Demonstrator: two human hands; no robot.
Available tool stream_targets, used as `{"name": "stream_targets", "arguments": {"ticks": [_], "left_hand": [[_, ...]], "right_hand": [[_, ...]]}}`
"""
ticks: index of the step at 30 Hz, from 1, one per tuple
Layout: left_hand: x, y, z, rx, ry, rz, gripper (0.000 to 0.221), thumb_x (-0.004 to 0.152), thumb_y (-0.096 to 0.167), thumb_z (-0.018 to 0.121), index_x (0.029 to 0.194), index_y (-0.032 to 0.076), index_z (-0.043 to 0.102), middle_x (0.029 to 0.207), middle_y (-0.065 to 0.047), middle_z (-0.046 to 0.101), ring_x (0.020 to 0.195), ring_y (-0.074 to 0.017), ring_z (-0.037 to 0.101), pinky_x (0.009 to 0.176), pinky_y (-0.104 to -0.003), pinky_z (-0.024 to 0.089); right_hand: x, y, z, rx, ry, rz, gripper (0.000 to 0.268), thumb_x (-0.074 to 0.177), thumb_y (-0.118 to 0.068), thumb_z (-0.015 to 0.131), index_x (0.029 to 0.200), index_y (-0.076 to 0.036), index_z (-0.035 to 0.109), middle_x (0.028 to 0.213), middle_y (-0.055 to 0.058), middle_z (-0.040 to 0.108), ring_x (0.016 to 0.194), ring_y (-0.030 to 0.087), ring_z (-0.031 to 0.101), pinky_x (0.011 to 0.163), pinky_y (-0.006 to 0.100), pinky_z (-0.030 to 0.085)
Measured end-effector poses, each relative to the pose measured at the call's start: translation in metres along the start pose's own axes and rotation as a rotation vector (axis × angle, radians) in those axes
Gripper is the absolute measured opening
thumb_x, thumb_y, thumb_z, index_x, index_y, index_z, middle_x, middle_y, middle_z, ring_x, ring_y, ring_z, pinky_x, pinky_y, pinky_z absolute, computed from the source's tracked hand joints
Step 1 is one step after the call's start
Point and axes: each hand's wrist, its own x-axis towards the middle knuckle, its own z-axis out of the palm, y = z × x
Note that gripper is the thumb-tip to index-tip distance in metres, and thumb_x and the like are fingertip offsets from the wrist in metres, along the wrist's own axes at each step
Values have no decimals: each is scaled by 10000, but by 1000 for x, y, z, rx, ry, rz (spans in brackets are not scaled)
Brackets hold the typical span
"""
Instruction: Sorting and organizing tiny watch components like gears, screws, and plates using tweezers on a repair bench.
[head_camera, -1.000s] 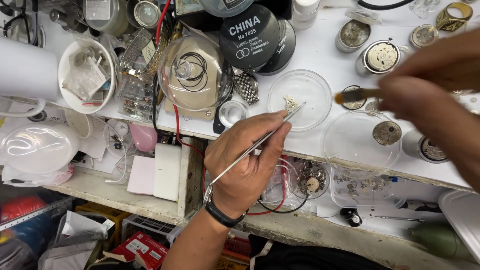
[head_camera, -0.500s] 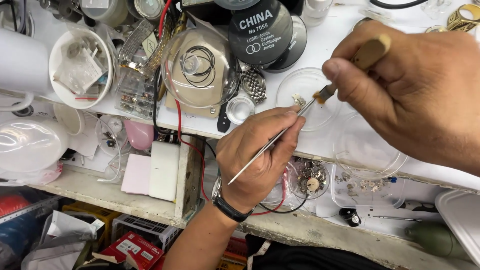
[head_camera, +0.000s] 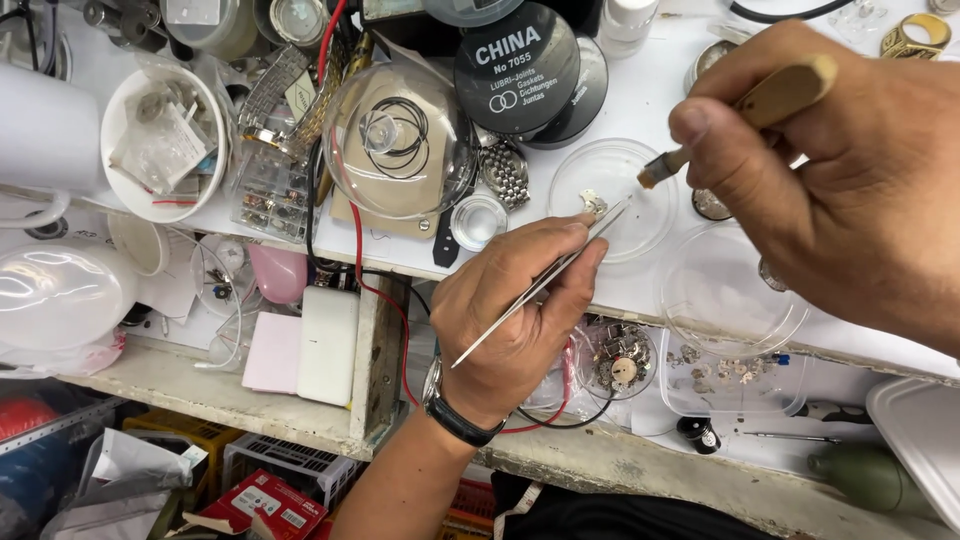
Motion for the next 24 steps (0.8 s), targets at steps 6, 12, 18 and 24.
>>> {"name": "stream_targets", "arguments": {"ticks": [6, 12, 18, 24], "left_hand": [[-1, -1, 0, -17, 1, 9, 255, 943, 32, 815, 1113, 34, 626, 1069, -141, 773, 977, -250, 815, 890, -323, 684], [-1, -2, 1, -21, 3, 28, 250, 948, 10, 812, 1120, 35, 632, 1077, -136, 777, 988, -244, 819, 890, -316, 690], [2, 1, 1, -21, -16, 13, 181, 956, 15, 780, 1079, 24, 647, 1059, -149, 778, 978, -254, 816, 874, -318, 683], [3, 2, 1, -21, -14, 15, 175, 956, 10, 775, 1067, 22, 640, 1053, -159, 779, 975, -258, 817, 862, -316, 681]], "right_hand": [[1, -4, -2, 44, 8, 25, 156, 1217, -169, 639, 1129, -52, 694, 789, 4, 699, 608, 176, 612, 576, 346, 428], [1, -5, 0, 35, 11, 16, 134, 1177, -202, 685, 1095, -101, 718, 755, -14, 671, 597, 182, 576, 602, 351, 412], [1, -5, 1, 23, -34, 46, 139, 1124, -264, 675, 1017, -196, 732, 630, -48, 614, 537, 188, 533, 590, 357, 400], [1, -4, 3, 25, -35, 33, 156, 1134, -252, 643, 1017, -202, 733, 628, -74, 626, 521, 179, 549, 549, 353, 393]]}}
